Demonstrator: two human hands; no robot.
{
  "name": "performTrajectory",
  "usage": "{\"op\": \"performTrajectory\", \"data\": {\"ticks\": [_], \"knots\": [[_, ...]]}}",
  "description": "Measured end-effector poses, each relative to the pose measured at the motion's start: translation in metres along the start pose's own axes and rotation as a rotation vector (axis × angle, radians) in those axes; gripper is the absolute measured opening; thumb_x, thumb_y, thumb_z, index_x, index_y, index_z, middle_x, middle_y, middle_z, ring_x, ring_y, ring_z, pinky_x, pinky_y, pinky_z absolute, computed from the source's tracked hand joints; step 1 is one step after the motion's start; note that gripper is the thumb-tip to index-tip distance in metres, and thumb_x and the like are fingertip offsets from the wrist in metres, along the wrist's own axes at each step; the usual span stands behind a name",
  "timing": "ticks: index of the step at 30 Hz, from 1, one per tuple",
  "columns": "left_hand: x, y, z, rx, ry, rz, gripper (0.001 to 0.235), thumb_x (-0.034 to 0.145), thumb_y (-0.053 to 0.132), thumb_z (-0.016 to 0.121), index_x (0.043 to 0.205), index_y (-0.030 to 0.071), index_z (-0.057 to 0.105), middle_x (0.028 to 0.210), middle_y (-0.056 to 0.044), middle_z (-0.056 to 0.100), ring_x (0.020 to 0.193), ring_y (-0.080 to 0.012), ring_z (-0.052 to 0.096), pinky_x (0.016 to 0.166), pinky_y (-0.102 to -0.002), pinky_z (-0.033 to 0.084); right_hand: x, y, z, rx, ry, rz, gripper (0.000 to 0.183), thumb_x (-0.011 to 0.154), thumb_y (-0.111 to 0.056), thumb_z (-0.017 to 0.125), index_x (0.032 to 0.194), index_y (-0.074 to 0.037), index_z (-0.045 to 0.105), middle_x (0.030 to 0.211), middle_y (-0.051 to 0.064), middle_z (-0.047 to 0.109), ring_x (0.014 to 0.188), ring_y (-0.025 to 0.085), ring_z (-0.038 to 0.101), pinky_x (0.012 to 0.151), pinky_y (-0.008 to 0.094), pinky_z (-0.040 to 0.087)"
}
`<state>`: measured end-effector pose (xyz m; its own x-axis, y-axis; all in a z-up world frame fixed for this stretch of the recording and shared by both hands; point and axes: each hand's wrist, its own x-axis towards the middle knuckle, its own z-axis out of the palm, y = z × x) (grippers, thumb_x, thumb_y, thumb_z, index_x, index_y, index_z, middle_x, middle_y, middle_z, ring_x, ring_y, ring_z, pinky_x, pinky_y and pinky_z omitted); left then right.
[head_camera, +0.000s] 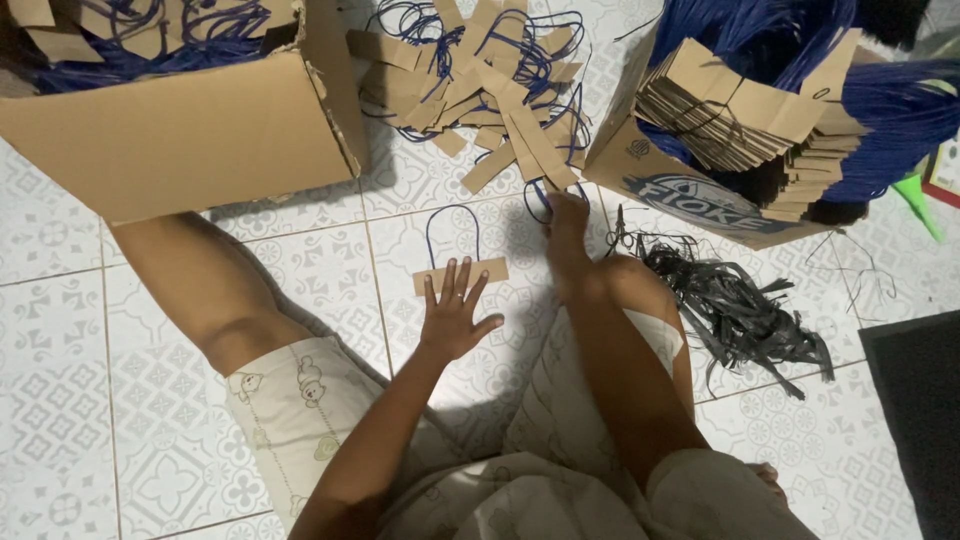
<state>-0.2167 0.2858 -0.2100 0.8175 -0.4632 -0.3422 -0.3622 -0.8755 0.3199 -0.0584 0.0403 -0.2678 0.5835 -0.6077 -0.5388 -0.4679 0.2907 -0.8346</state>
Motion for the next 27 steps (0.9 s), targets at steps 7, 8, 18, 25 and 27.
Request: {"op": "performTrajectory", "data": {"ticks": [7,8,18,25,27], "knots": [[-0.008,-0.015,-0.039,-0.340,0.152,0.077,0.075,0.102,0.064,0.039,0.162,0.021,0.024,0.171,-0.015,-0.005,0.157,-0.0358,-0.008,0.121,-0.068,0.002,-0.077,-0.066,-0.013,0.095,-0.149,-0.033,0.044,0.095,-0.015,0.059,0.139,-0.018,0.060,0.099,-0.001,0.066,0.082,0.012,0.059,0.061,0.026,0.042],[-0.013,-0.021,-0.043,-0.456,0.219,0.115,0.066,0.103,0.053,0.047,0.159,0.022,0.031,0.170,-0.017,0.006,0.155,-0.0405,0.001,0.119,-0.069,0.010,-0.076,-0.064,-0.014,0.255,-0.313,-0.048,0.017,0.093,-0.012,0.055,0.109,-0.018,0.053,0.083,-0.005,0.048,0.069,0.012,0.045,0.059,0.029,0.035],[-0.039,-0.070,-0.059,-1.431,0.547,0.067,0.053,0.104,0.024,0.056,0.151,0.001,0.045,0.150,-0.026,0.049,0.141,-0.0418,0.045,0.118,-0.056,0.032,-0.146,-0.061,-0.026,0.310,-0.683,-0.399,0.048,0.096,-0.018,0.067,0.140,-0.001,0.059,0.123,0.014,0.067,0.115,0.027,0.068,0.094,0.036,0.057],[-0.061,-0.056,-0.061,-1.888,0.462,0.016,0.067,0.095,0.017,0.068,0.152,0.002,0.038,0.128,-0.034,0.062,0.118,-0.0493,0.063,0.103,-0.060,0.050,-0.234,-0.053,-0.048,-0.084,-0.801,-0.317,0.038,0.090,-0.020,0.073,0.123,-0.001,0.072,0.102,0.016,0.073,0.099,0.026,0.069,0.084,0.037,0.054],[-0.054,-0.058,-0.042,-2.029,0.636,-0.196,0.057,0.089,0.009,0.079,0.132,-0.013,0.048,0.116,-0.037,0.062,0.098,-0.0548,0.068,0.087,-0.059,0.060,-0.212,-0.018,-0.042,-0.353,-0.861,-0.448,0.034,0.093,-0.032,0.076,0.119,-0.009,0.077,0.105,0.014,0.074,0.104,0.025,0.069,0.088,0.038,0.054]]}}
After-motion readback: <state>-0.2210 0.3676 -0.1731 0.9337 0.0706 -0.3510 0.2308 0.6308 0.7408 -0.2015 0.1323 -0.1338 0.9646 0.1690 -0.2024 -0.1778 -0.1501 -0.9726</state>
